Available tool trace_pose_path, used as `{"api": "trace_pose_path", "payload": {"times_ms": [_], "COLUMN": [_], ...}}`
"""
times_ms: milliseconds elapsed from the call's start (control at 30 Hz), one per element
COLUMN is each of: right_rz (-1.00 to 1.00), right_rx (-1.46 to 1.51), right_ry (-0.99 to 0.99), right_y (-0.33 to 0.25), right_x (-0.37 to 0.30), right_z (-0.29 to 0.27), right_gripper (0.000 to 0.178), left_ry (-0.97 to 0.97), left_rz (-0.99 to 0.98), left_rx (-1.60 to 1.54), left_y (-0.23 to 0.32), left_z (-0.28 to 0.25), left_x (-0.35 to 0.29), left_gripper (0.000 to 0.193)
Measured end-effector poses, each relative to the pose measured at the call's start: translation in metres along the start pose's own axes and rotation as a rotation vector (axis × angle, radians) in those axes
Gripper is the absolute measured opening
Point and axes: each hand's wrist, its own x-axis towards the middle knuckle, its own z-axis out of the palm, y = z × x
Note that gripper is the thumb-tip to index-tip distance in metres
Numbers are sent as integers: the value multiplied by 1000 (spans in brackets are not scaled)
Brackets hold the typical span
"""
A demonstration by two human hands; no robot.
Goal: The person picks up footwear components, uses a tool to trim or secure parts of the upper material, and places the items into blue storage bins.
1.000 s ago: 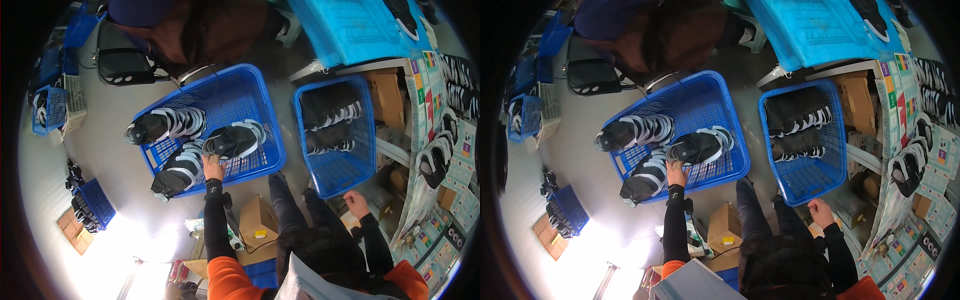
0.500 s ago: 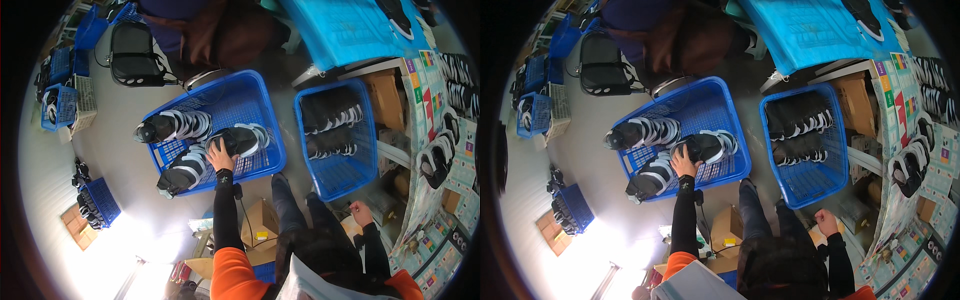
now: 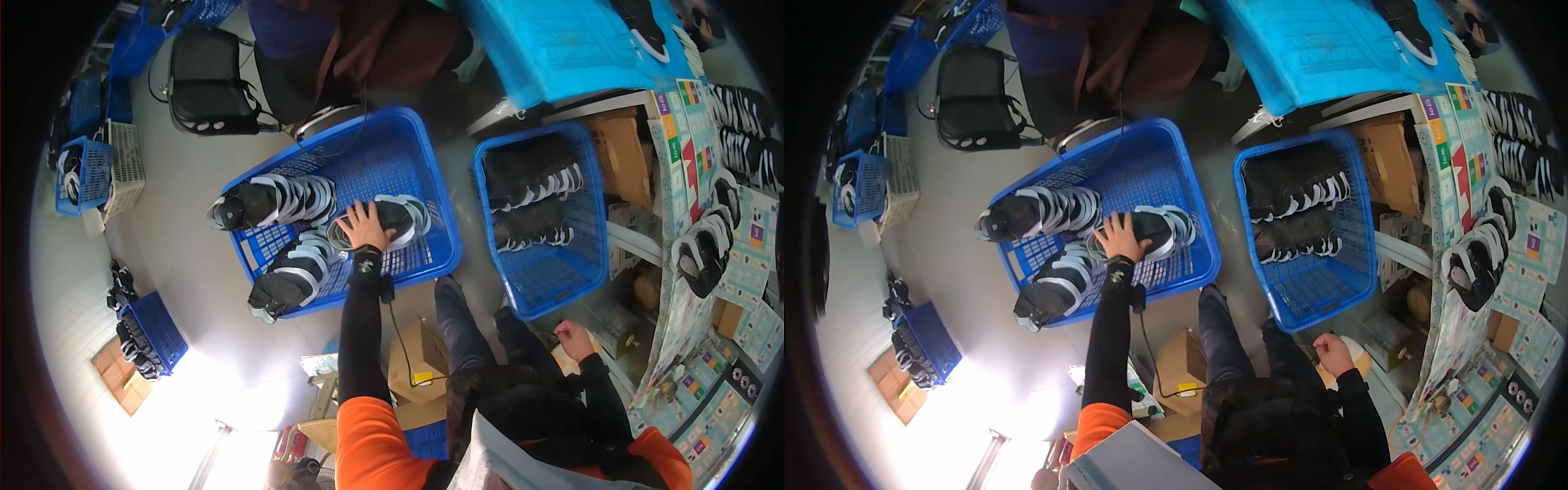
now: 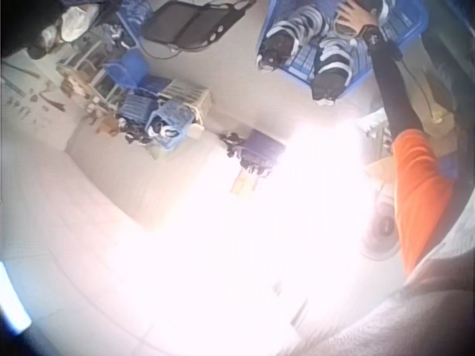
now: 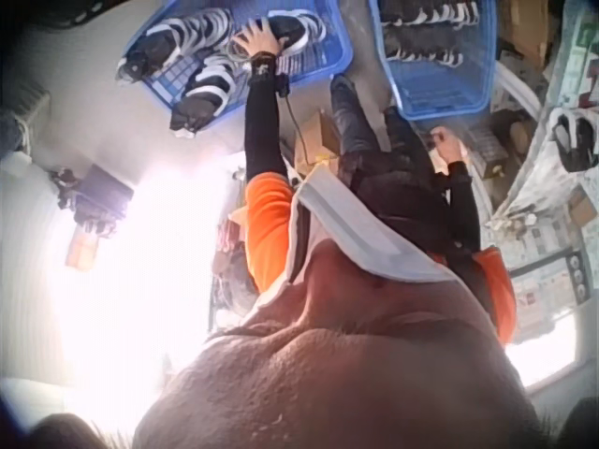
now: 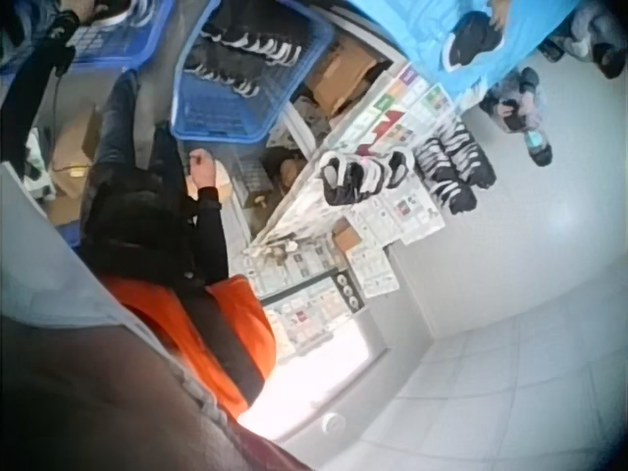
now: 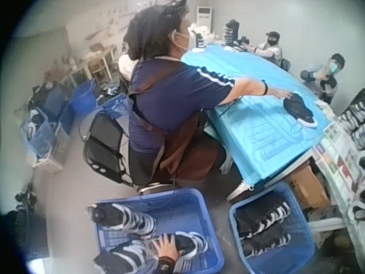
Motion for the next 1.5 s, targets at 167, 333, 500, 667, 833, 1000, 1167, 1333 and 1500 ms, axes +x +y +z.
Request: {"api": "trace_pose_path", "payload": {"times_ms": [167, 333, 500, 667, 833, 1000, 1167, 1333, 1500], "right_rz": [-49, -20, -155, -139, -65, -31, -67, -139, -291], "right_rx": [31, 77, 110, 100, 97, 136, 55, -48, 100], "right_ry": [59, 130, 135, 301, 341, 382, 326, 317, 333], "right_y": [8, 54, 159, 304, 366, 381, 413, 428, 400], "right_x": [-10, -25, -21, -55, -85, -118, -143, -147, -126], "right_z": [-27, -64, -82, -134, -185, -200, -199, -220, -291], "right_gripper": [7, 6, 10, 19, 19, 17, 16, 16, 12], "left_ry": [5, -365, -716, -732, -818, -636, -703, -863, -786], "left_rz": [122, 55, 67, 198, 67, 266, 162, -6, 58], "left_rx": [-63, -236, -386, -362, -539, -564, -651, -926, -675], "left_y": [63, 129, 152, 223, 262, 283, 364, 424, 478], "left_z": [39, 91, 133, 103, 95, 95, 106, 103, 77], "left_x": [-76, -189, -315, -381, -394, -364, -345, -388, -389], "left_gripper": [73, 58, 56, 53, 47, 43, 45, 44, 50]}}
